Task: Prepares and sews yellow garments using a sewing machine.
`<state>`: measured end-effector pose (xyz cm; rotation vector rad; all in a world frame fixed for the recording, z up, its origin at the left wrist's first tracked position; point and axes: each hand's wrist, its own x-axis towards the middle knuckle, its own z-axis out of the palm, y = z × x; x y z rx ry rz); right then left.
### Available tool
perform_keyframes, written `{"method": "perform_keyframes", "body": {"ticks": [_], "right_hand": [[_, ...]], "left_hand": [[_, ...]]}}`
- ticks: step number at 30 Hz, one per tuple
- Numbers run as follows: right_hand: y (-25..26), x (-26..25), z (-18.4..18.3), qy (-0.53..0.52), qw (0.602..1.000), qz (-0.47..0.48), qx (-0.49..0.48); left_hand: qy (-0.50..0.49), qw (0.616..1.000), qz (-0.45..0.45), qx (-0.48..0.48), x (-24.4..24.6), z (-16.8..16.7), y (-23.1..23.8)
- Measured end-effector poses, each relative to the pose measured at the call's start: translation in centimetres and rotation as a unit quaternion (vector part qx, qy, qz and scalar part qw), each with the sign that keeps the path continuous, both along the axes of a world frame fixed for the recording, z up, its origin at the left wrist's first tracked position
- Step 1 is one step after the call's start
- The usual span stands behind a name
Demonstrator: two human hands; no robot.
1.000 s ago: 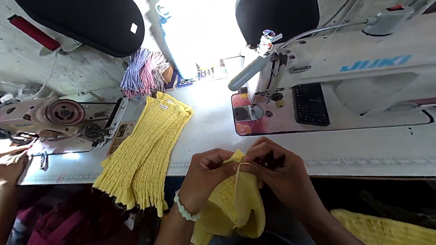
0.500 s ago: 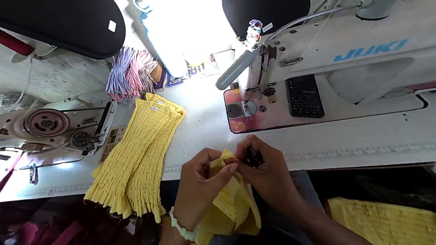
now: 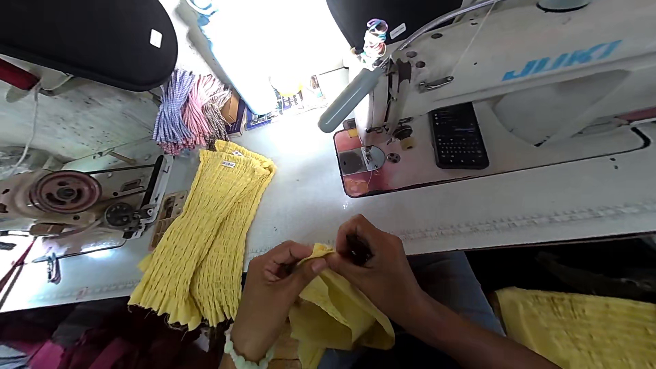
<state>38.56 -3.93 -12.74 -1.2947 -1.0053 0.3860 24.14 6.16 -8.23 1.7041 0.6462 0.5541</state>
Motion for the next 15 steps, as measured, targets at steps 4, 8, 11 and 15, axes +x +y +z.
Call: {"method": "perform_keyframes", "body": {"ticks": [4,8,11,15], "right_hand": [[-0.7,0.6,-1.3,0.167,0.973,0.149,-0.047],[-1.7,0.6,-3.8,0.153,0.952,0.253,-0.080],[-1.6,0.7,-4.2,0.097,0.939,0.321,-0.082],[-0.6,2.1,-3.4,0.056,0.907,0.417,-0.018]], "left_hand": [[0.008,0.999,0.010,0.034,-1.8,-0.8,0.1],[-0.011,0.994,0.021,0.107,-3.7,0.0,0.1],[-0.033,0.991,-0.010,0.127,-4.4,0.4,0.4],[-0.048,0.988,-0.055,0.134,-4.3,1.1,0.5]]}}
